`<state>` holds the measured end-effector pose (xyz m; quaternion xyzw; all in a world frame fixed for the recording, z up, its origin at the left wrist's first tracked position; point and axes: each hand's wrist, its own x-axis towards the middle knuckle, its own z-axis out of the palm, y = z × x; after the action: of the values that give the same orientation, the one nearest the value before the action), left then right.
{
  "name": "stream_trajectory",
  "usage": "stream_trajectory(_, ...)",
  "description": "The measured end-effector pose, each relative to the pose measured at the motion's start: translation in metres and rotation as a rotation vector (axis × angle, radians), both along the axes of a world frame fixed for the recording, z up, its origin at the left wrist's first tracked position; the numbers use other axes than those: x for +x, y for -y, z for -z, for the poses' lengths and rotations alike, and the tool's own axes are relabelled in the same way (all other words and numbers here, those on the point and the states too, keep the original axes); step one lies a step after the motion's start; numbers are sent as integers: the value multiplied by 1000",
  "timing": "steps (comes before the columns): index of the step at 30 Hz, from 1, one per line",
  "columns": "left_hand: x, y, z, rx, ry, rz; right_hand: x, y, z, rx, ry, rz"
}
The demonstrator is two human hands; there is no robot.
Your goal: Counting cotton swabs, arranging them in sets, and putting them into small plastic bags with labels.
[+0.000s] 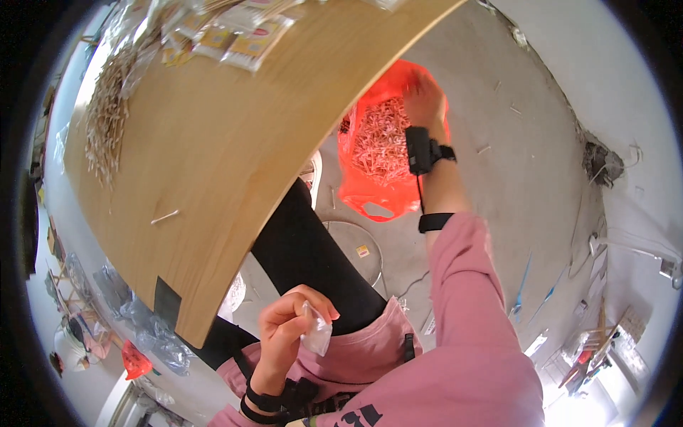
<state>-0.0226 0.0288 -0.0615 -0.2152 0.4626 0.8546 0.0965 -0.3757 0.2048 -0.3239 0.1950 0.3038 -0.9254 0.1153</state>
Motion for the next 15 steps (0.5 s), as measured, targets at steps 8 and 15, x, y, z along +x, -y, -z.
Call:
stream_trajectory(8,-4,-2,4,-77,8,8,-34,-34,-103,-185,-155,-101)
stream_trajectory(15,-8,-9,-4,-192,74,-35,-16,-55,-119,-340,-203,-57)
